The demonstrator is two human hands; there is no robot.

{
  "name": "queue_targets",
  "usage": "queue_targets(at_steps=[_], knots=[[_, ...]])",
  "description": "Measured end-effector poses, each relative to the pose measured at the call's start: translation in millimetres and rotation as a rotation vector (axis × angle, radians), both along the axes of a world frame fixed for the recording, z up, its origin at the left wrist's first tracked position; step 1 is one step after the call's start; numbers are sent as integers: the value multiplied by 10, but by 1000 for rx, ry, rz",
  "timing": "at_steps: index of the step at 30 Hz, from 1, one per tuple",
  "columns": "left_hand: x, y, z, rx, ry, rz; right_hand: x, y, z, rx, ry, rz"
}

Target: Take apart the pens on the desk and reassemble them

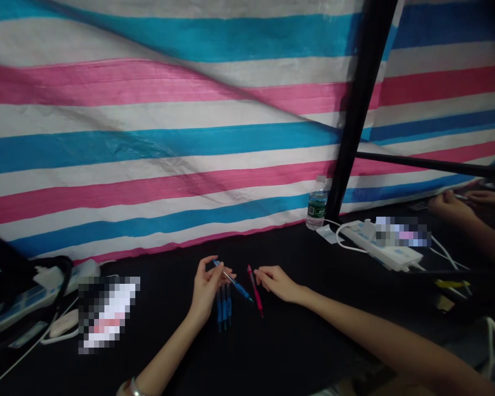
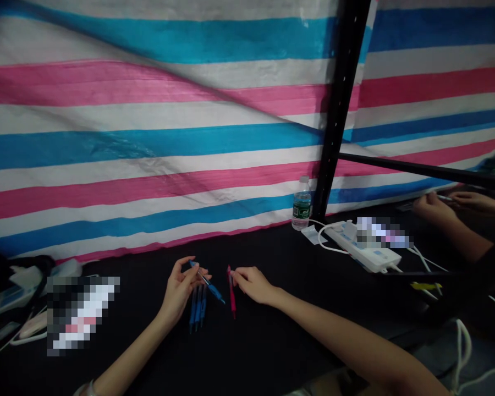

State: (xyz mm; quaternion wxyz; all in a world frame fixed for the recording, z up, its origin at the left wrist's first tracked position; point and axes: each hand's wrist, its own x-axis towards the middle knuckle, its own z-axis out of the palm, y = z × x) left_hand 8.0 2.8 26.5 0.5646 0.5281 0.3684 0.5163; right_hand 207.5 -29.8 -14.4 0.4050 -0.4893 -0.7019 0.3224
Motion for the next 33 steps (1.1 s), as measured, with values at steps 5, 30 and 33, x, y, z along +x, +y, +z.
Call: queue_targets(at_steps=[5, 30, 33], knots=[[30, -20, 2, -6, 29, -10, 8, -48, 41, 82, -103, 9], [5, -44, -55, 39, -15, -62, -41, -158, 52, 211, -43, -130], [10, -56, -54, 44, -11, -70, -44, -161, 52, 187, -85, -120]])
